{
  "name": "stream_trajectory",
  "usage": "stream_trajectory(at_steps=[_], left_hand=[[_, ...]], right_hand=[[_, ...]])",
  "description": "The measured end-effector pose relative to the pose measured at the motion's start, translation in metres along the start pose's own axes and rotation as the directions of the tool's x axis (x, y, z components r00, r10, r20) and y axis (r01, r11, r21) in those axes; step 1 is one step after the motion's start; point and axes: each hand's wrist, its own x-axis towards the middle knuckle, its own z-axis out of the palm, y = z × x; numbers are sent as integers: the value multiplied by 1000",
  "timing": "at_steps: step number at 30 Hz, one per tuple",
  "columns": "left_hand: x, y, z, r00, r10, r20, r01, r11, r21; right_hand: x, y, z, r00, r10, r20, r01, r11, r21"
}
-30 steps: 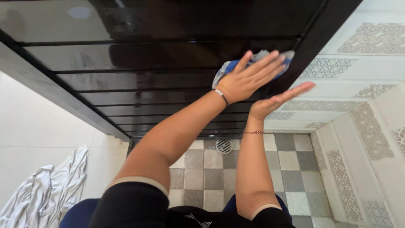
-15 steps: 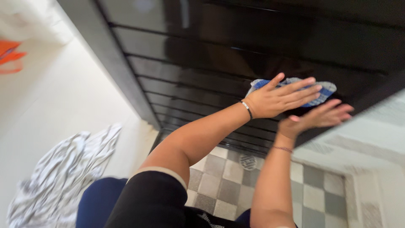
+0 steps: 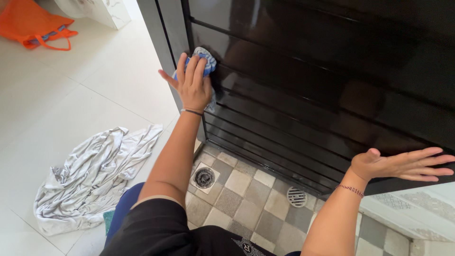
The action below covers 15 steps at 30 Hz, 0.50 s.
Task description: The person wipes bathroom wall tiles and a dark slatted door with a cloth.
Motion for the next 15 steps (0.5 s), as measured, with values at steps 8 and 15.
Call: stream_trajectory(at_steps=[8,15], left_hand=[[13,52,-22,973,130,188,-94,977,-192],[-37,105,-23,922,365,128,-295,877,-379]], right_hand=[[-5,11,15,999,43,-11,-43,998,-48],[-16,26,30,995,92,-35,-93,995,-34]])
